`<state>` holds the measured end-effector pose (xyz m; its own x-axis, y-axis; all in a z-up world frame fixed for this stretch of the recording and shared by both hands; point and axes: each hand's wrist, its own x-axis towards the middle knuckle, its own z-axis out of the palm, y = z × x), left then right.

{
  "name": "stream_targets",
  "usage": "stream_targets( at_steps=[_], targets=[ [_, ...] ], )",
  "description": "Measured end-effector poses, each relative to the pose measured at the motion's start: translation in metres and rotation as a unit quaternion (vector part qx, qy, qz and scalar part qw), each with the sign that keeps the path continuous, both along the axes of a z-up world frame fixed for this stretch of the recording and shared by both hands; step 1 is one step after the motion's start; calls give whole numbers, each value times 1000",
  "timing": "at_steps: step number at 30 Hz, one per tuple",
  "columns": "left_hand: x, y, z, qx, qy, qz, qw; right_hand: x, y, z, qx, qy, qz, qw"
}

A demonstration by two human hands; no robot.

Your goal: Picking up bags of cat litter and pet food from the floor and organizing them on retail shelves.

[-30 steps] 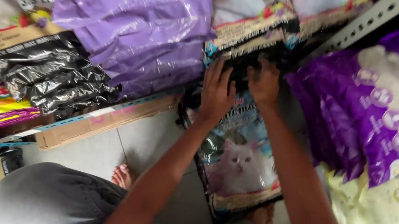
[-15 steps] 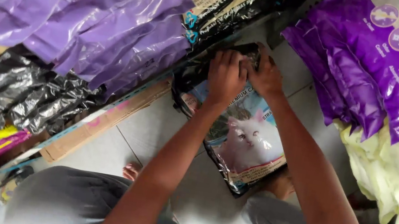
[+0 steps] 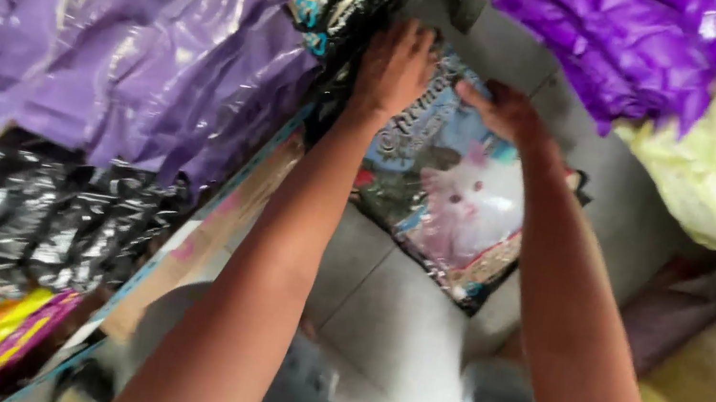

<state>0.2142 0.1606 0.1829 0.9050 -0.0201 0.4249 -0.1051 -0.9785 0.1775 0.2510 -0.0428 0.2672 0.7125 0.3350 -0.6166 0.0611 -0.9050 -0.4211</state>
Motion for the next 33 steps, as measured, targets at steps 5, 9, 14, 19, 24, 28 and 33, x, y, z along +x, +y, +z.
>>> stream_targets(
  at_steps=[5, 9, 14, 19, 24, 28, 33],
  targets=[
    [-61, -50, 29, -62, -71, 194, 977, -14, -14, 25, 11, -8, 78, 997],
    [-96, -73, 34, -115, -133, 237, 955, 2, -31, 21, 37, -18, 154, 987],
    [-161, -123, 12, -199, -191, 343, 898, 19, -42, 4, 61, -25, 172, 983],
    [-183, -183, -32, -430, -180, 457, 757, 16, -46, -9, 90, -39, 129, 987],
    [-187, -193, 30, -566, -55, 494, 658, 7, -51, 1, 75, -31, 155, 985],
    [-179, -205, 20, -543, -22, 519, 660, 0, -53, 15, 24, -3, 173, 985],
    [-181, -207, 30, -556, -70, 466, 685, 29, -87, -38, 178, 30, 115, 977]
  ],
)
